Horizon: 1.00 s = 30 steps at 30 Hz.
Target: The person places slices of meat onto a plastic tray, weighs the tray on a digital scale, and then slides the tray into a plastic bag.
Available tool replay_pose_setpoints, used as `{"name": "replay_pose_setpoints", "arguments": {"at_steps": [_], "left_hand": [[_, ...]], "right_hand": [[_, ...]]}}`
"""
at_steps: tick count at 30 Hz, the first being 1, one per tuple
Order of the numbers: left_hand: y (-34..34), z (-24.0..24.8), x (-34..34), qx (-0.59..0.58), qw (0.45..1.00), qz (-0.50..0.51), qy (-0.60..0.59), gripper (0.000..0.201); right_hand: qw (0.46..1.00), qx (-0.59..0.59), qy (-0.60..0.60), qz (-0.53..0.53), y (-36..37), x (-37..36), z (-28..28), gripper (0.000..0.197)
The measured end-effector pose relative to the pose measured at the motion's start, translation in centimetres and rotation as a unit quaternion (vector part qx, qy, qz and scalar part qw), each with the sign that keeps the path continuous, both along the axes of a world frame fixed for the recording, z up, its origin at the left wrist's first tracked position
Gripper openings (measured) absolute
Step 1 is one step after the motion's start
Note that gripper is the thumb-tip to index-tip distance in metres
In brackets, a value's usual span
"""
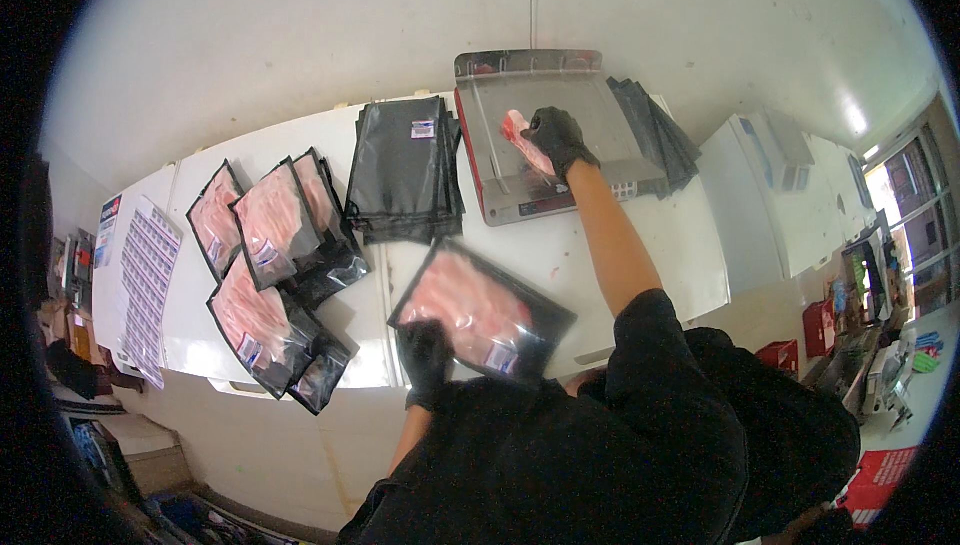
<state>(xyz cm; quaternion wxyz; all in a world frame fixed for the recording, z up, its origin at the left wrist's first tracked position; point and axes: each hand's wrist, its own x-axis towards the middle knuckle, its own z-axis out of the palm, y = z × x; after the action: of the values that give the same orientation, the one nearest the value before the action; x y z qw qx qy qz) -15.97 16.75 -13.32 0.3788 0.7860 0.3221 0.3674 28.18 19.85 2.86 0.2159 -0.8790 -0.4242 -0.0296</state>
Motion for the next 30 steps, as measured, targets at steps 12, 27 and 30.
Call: {"name": "replay_pose_setpoints", "arguments": {"at_steps": [12, 27, 30], "left_hand": [[0.1, -1.4, 0.4, -0.06, 0.997, 0.016, -0.036, 0.005], [0.4, 1.3, 0.1, 0.005, 0.999, -0.008, -0.03, 0.015], [0.3, 2.0, 0.4, 0.026, 0.999, -0.029, -0.015, 0.017]], "right_hand": [[0.995, 0.037, 0.005, 0.091, -0.8, 1.1, 0.3, 0.021], [0.993, 0.091, 0.065, 0.026, -0.3, -1.2, -1.5, 0.034], [0.96, 0.173, 0.21, 0.072, -2.5, 2.1, -1.9, 0.034]]}}
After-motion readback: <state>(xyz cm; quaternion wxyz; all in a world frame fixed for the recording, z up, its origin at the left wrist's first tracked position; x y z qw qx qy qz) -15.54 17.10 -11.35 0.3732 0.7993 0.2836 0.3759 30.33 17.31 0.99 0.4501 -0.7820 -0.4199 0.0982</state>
